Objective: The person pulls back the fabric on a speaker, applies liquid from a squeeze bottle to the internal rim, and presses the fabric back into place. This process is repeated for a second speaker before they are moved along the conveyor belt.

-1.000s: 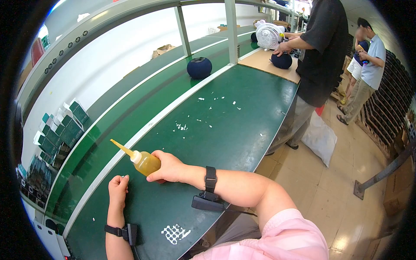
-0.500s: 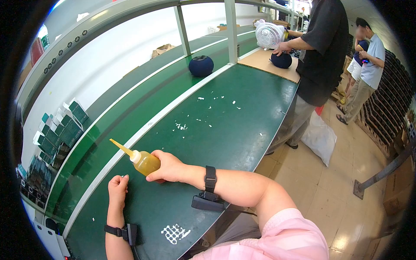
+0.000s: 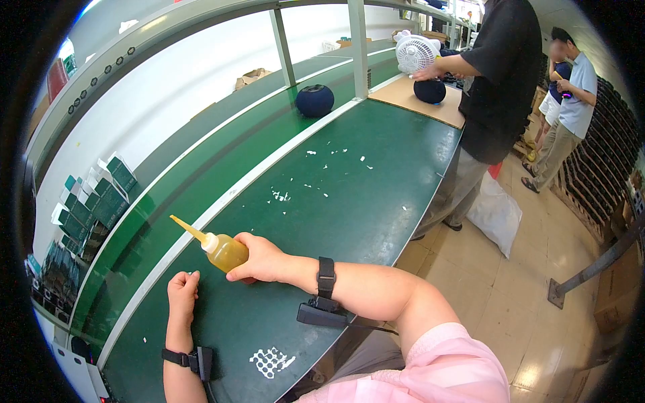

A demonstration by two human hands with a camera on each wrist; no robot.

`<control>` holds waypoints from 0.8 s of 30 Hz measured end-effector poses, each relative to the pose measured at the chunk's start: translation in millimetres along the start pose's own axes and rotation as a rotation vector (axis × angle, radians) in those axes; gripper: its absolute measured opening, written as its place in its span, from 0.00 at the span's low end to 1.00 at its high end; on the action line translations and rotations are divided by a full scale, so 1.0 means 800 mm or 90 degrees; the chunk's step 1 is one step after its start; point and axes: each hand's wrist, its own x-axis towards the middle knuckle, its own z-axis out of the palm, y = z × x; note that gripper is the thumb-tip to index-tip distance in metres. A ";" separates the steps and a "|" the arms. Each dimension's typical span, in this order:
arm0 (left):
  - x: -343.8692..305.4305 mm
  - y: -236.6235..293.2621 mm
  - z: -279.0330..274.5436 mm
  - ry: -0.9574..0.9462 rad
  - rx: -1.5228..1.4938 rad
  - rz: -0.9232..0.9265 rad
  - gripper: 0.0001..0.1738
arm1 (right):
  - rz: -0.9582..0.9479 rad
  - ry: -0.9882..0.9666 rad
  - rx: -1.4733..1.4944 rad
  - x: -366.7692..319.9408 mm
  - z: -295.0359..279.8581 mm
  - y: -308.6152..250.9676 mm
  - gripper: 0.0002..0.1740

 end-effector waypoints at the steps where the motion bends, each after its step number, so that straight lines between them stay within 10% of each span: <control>1: 0.000 0.000 0.000 0.000 0.000 -0.001 0.20 | 0.001 -0.005 0.002 0.000 0.000 0.000 0.37; 24: 0.001 -0.003 0.000 -0.001 0.013 0.005 0.20 | 0.005 -0.007 0.008 0.001 -0.001 0.002 0.37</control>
